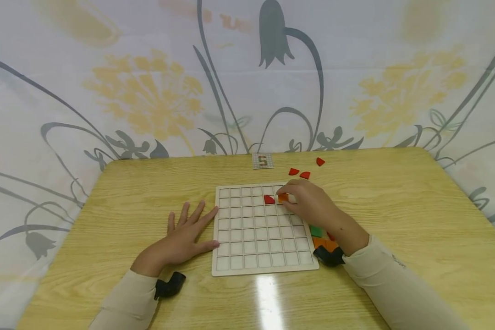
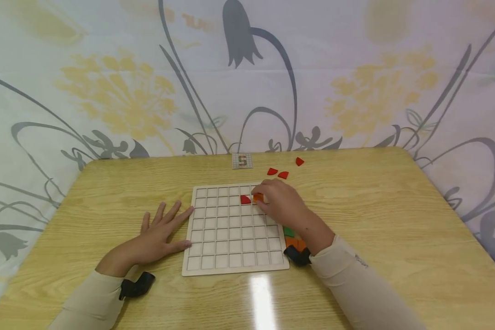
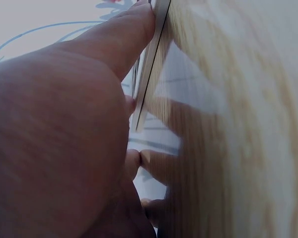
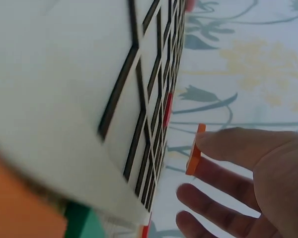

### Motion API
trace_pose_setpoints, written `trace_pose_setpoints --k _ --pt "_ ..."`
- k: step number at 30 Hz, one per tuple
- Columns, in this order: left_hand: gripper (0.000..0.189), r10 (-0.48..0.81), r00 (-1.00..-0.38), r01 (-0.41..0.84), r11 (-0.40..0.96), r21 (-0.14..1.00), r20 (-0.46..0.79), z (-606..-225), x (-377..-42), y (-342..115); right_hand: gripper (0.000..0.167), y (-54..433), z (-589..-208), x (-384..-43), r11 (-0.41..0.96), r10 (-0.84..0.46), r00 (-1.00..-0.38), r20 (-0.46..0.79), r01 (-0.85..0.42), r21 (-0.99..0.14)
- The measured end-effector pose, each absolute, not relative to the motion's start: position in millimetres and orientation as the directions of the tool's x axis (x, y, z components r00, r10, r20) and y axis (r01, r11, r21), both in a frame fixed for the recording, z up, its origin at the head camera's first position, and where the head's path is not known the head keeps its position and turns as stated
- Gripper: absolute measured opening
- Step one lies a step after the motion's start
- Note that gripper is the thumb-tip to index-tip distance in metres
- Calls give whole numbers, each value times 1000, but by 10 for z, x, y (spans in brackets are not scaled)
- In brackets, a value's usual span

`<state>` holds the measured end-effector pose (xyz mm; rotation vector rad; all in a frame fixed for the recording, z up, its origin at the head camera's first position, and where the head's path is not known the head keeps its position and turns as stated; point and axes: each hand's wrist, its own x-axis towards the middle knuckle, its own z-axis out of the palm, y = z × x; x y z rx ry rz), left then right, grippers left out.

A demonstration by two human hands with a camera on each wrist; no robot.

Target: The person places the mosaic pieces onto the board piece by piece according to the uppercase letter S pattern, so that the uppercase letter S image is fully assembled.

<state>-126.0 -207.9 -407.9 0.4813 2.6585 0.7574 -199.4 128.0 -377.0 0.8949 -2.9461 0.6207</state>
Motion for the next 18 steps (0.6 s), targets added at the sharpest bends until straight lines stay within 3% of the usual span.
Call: trace_pose_setpoints --k 18 --pt "83 403 -885 226 808 544 -232 -4073 -1273 -2075 21 894 -3756 -2083 703 -591 -791 159 -602 -378"
